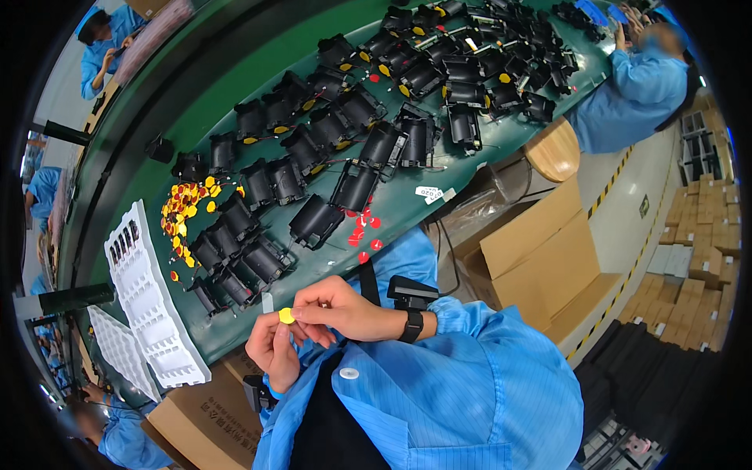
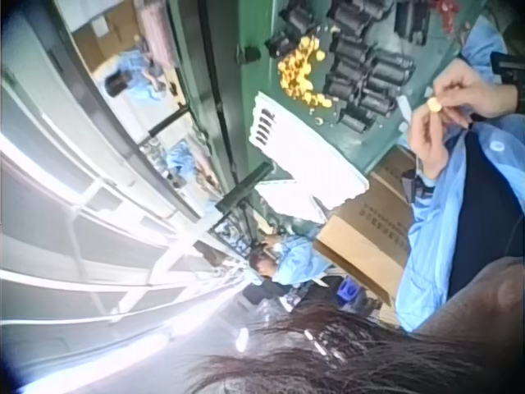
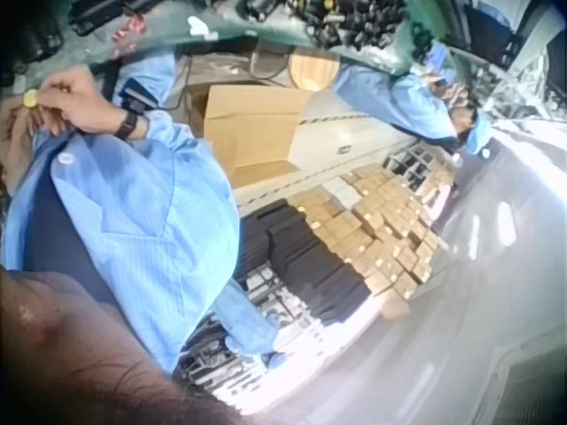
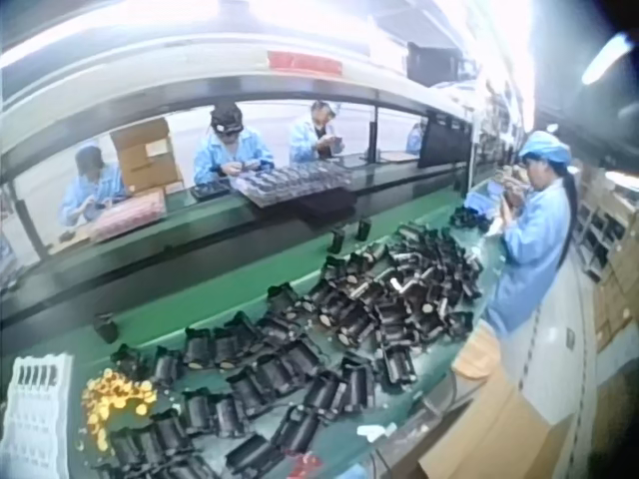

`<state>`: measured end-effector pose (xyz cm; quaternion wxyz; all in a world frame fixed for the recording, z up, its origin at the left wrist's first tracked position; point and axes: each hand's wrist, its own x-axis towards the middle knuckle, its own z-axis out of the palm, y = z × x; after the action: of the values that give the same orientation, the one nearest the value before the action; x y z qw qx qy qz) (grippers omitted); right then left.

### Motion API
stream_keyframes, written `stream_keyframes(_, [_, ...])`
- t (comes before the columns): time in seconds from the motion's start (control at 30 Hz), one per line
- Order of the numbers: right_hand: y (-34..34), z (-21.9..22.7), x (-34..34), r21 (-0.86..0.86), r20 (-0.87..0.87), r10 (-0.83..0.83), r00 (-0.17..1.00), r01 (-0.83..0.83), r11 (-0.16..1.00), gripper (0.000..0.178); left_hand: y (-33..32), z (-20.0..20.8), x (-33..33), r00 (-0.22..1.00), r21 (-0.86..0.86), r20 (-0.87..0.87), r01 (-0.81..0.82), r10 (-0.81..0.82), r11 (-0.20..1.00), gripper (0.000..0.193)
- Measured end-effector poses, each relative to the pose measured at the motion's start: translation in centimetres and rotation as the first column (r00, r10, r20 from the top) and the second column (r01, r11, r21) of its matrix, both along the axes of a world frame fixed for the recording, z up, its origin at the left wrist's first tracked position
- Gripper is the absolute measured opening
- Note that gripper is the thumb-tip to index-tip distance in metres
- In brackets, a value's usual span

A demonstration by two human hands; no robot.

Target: Assembling small yellow and red plastic components onto black plastic housings on a production line.

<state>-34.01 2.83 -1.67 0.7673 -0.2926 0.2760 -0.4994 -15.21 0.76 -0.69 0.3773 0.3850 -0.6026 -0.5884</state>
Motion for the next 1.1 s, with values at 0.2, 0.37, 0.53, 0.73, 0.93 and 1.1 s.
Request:
stream_keyframes(0.2, [0.6, 0.6, -1.9, 0.029, 0.073, -0.030, 0.997, 0.028, 0.999, 0.027, -0.7, 0.3, -1.9, 0.999, -0.121, 0.027, 0.034, -0.031, 0.992, 0.014])
stream_keyframes(0.37, [2.9, 2.6, -6.9, 0.145, 0.374, -0.519, 0.769, 0.504, 0.851, 0.024, -4.6, 3.7, -7.3, 0.844, -0.544, 0.534, 0.391, -0.054, 0.743, 0.010])
stream_keyframes(0.53, [5.0, 2.7, -12.2, 0.017, 0.213, -0.768, 0.604, 0.784, 0.621, 0.028, -5.5, 1.7, -15.3, 0.447, -0.471, 0.882, 0.838, 0.147, 0.277, 0.016])
stream_keyframes(0.73, [6.3, 1.7, -13.2, 0.006, 0.164, -0.817, 0.552, 0.828, 0.560, 0.029, -6.6, 3.7, -16.5, 0.301, -0.172, 0.937, 0.838, -0.176, 0.518, 0.021])
stream_keyframes(0.93, [5.4, 0.3, -12.6, 0.028, 0.042, -0.769, 0.638, 0.768, 0.639, 0.027, -5.0, 9.1, -8.9, 0.734, -0.542, 0.677, 0.540, -0.046, 0.643, 0.009])
stream_keyframes(1.1, [3.6, -1.0, -11.7, -0.120, -0.230, -0.669, 0.707, 0.661, 0.740, 0.021, -4.6, 10.4, -4.5, 0.814, -0.388, 0.579, 0.322, -0.044, 0.864, 0.007])
